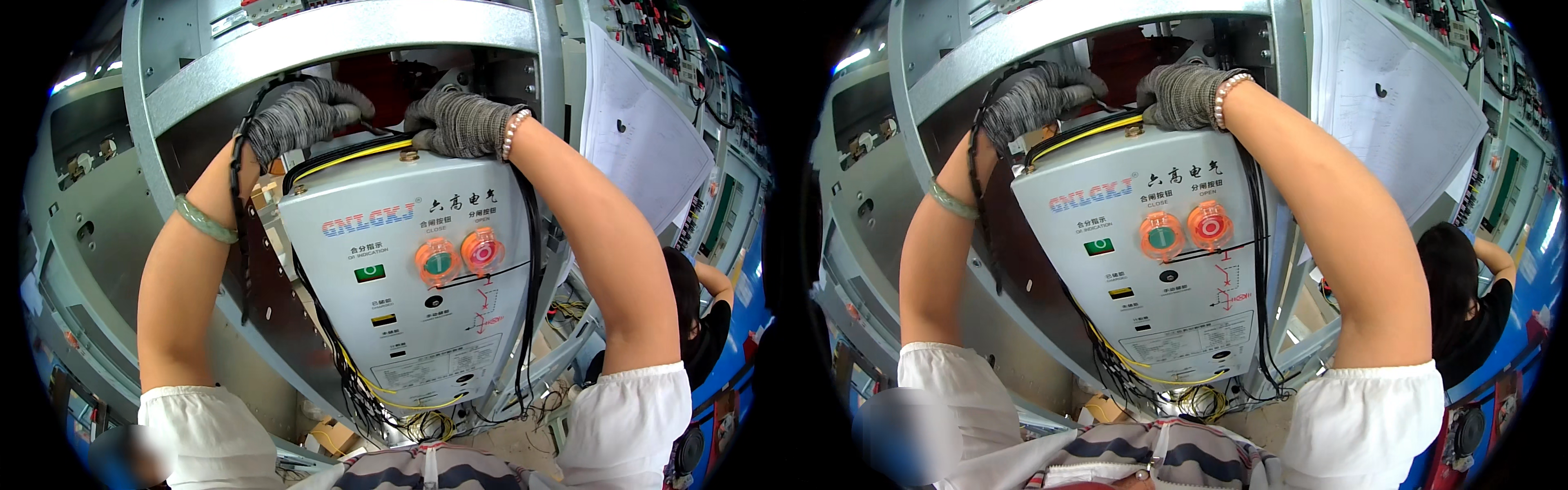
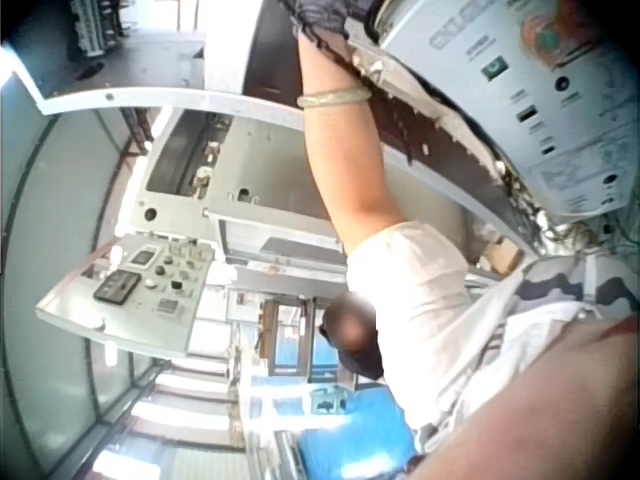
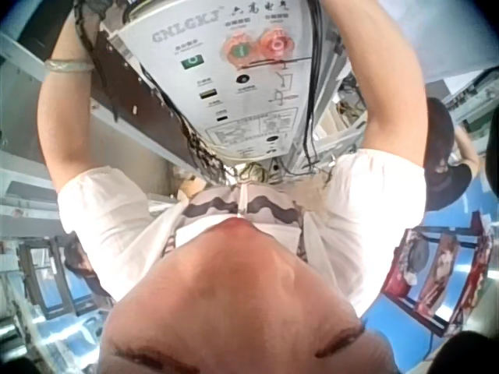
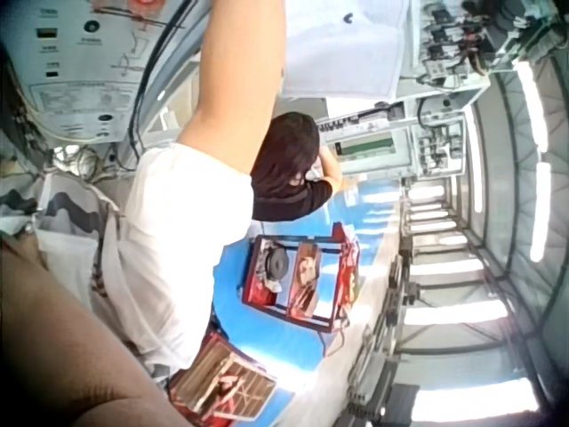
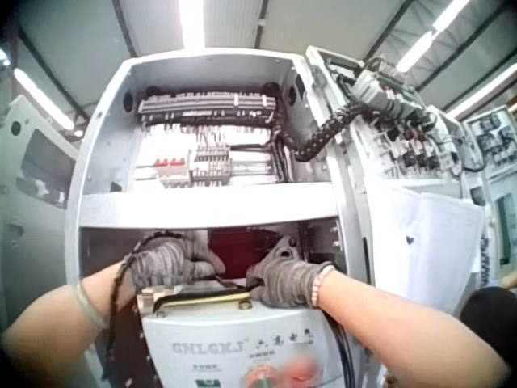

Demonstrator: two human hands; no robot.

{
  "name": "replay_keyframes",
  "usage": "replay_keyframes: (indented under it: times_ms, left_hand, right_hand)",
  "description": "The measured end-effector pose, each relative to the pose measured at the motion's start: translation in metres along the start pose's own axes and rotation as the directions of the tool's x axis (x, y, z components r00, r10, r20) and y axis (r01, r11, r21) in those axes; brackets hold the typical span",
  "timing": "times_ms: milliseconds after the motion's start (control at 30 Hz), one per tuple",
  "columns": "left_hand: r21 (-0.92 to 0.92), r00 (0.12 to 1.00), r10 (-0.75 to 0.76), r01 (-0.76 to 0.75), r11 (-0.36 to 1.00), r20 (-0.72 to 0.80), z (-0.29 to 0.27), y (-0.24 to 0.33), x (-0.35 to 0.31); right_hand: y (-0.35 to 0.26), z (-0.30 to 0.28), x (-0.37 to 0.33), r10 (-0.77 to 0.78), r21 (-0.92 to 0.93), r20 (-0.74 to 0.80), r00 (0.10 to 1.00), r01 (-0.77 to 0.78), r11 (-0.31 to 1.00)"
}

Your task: The person organizes and secures a bundle of black and yellow wires inside an electrical cabinet using a black cable tie. They repeatedly adjust the wire bundle and tighten the tie to keep the wires neat and contained.

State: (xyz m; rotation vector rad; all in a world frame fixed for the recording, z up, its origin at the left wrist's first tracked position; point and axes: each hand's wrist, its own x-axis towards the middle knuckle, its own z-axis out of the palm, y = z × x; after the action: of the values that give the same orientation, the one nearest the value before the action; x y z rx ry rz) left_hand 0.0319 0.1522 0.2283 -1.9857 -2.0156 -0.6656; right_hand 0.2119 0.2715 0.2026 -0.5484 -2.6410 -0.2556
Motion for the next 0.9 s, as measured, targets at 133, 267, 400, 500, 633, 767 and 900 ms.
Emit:
replay_keyframes:
  times_ms: [133,267,400,500,633,767,900]
  left_hand:
    - [0.194,0.996,-0.020,0.004,0.981,0.082,0.004,0.016,-0.016]
    - [0.002,0.973,0.007,-0.008,1.000,0.229,0.002,0.008,-0.012]
    - [-0.233,0.977,-0.035,0.084,0.969,0.209,0.008,-0.002,-0.007]
    - [-0.402,0.928,-0.132,0.275,0.873,0.350,0.005,0.004,-0.002]
    - [-0.468,0.922,-0.057,0.247,0.849,0.383,0.003,-0.001,0.002]
    - [-0.419,0.922,-0.108,0.270,0.867,0.371,-0.001,0.000,0.003]
    - [-0.494,0.920,-0.039,0.245,0.834,0.390,-0.005,-0.016,0.008]
  right_hand:
    - [0.001,0.002,-0.006,0.043,0.004,-0.054,0.998,-0.043,0.999]
    - [0.002,0.007,-0.005,-0.005,-0.025,-0.174,0.985,0.001,1.000]
    - [0.002,0.005,-0.006,0.004,-0.009,-0.186,0.983,-0.006,1.000]
    - [0.001,0.002,-0.009,-0.017,-0.029,-0.249,0.968,0.010,1.000]
    - [-0.024,-0.009,-0.019,-0.067,-0.042,-0.292,0.954,0.057,0.997]
    - [-0.047,-0.010,-0.018,0.006,-0.108,-0.188,0.982,-0.027,0.994]
    - [-0.063,-0.010,-0.015,0.114,-0.128,-0.131,0.985,-0.131,0.983]
